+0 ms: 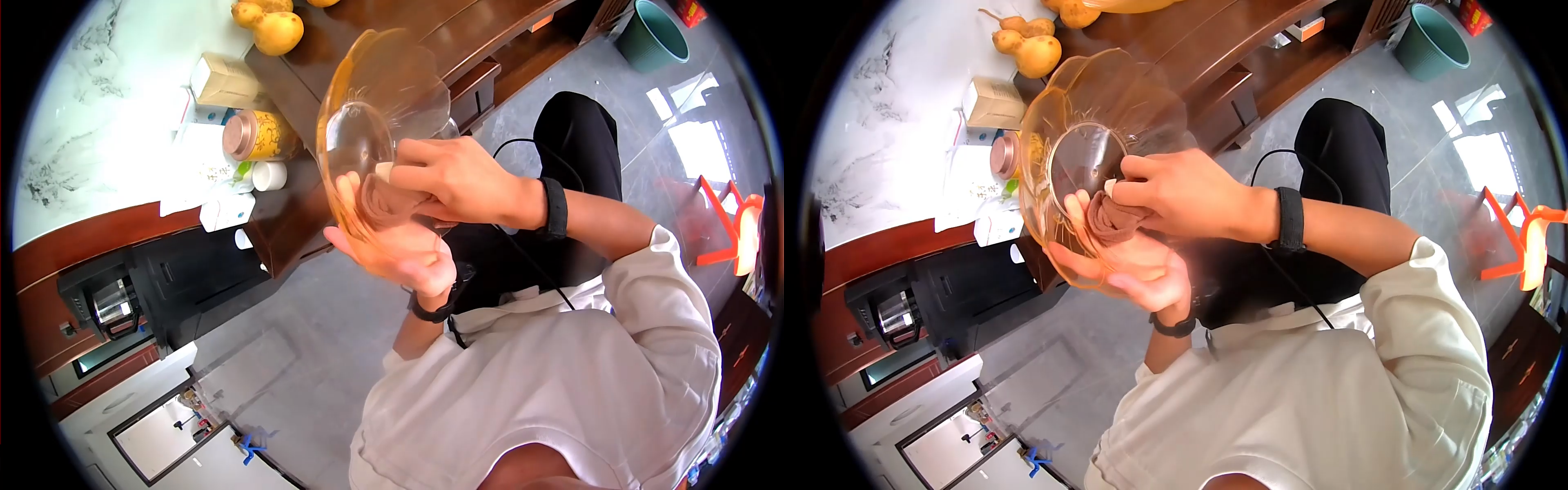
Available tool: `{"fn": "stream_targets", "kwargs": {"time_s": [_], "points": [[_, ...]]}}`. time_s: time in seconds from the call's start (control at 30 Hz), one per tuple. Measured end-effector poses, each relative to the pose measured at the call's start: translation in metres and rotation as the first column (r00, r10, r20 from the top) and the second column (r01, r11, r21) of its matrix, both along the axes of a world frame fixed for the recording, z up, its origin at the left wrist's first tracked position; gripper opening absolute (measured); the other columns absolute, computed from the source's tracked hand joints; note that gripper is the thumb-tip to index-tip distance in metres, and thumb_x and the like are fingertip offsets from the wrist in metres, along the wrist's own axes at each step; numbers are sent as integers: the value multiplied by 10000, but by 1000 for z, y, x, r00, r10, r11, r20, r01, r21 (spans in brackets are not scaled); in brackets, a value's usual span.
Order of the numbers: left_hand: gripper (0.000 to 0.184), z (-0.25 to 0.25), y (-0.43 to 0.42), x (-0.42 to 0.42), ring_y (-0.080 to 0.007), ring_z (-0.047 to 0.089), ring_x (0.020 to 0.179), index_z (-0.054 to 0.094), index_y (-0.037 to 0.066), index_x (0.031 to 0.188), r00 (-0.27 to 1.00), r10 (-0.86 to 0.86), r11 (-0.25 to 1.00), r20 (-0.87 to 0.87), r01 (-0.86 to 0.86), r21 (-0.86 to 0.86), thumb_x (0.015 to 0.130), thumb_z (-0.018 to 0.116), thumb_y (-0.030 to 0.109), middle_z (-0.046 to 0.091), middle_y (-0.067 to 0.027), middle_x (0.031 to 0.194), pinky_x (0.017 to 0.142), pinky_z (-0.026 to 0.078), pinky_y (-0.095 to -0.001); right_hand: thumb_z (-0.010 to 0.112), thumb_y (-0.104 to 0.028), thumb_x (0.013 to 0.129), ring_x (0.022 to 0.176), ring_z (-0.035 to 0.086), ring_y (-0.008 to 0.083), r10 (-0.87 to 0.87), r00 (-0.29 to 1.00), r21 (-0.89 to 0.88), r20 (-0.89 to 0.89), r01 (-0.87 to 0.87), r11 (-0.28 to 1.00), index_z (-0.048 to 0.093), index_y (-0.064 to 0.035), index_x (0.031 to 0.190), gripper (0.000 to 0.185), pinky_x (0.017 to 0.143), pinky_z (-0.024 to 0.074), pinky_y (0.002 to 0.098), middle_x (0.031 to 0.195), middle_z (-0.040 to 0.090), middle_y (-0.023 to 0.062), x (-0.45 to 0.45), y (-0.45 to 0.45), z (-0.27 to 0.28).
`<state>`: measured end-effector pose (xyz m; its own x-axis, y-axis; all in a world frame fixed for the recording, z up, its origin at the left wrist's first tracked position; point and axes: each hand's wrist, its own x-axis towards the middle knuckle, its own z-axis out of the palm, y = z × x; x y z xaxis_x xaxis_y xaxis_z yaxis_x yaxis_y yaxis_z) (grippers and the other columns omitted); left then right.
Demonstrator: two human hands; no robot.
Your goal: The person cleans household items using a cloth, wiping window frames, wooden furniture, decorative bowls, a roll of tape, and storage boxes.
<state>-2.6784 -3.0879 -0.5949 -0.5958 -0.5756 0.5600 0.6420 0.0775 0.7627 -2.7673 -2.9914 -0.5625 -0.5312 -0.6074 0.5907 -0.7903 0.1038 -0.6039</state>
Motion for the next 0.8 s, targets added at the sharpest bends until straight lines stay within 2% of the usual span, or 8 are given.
{"fn": "stream_targets", "kwargs": {"time_s": [0.17,0.3,0.4,0.5,0.57,0.63,0.7,0.8], "points": [[942,18,14,-6,-351,388,1377,99,23,1568,973,213,960,86,-225,168,879,546,484,342,-243,1522,1167,248,-488,752,-183,764,786,628,235,-32,998,-66,-63,27,997,606,-159,1036,309,566,506,364,882,541,23,-10,-8,6],[753,18,4,-6,-401,317,1426,27,173,1604,999,49,981,-17,-51,-185,1013,372,490,280,-256,1571,1116,320,-567,747,-206,761,739,635,282,-299,951,-123,-77,288,950,605,-155,1026,305,561,511,379,885,561,53,-30,-7,21],[740,17,6,0,-419,355,1408,48,208,1605,998,-29,998,58,32,-56,1013,382,501,308,-249,1562,1082,346,-607,753,-157,721,710,648,293,-376,925,-122,-59,368,922,634,-147,1082,381,572,526,389,887,586,70,-47,17,31],[728,15,-10,5,-425,389,1392,122,214,1599,964,-129,979,232,88,181,1015,395,551,334,-235,1554,1072,374,-607,765,-41,686,707,679,256,-295,950,-315,-104,250,916,651,-51,1033,364,597,542,308,820,615,92,-47,50,48],[699,6,-24,7,-416,407,1385,192,202,1586,943,-178,967,282,115,228,1021,430,538,357,-215,1549,1058,409,-598,741,-89,823,968,657,188,-322,947,-319,12,308,896,598,49,1197,424,858,516,294,1145,666,117,-38,83,41],[672,-2,-36,10,-411,417,1381,216,197,1577,931,-187,960,313,107,257,1026,463,491,377,-208,1538,1048,426,-596,762,-176,855,913,667,241,151,973,-787,177,47,615,608,43,1168,412,795,533,301,1077,662,135,-44,67,64],[636,-10,-50,14,-391,438,1371,258,183,1559,918,-272,920,289,161,357,1027,519,414,417,-176,1521,1037,443,-601,730,-141,869,935,662,209,72,894,-515,443,188,836,561,59,1234,449,843,513,298,1105,664,116,-39,116,69],[630,-27,-61,15,-381,443,1370,276,175,1550,841,-452,842,298,292,454,1023,530,408,435,-143,1516,1034,436,-627,643,-102,920,1030,634,280,19,998,56,55,-22,998,509,28,1318,439,904,493,359,1154,627,153,-46,122,52]]}}
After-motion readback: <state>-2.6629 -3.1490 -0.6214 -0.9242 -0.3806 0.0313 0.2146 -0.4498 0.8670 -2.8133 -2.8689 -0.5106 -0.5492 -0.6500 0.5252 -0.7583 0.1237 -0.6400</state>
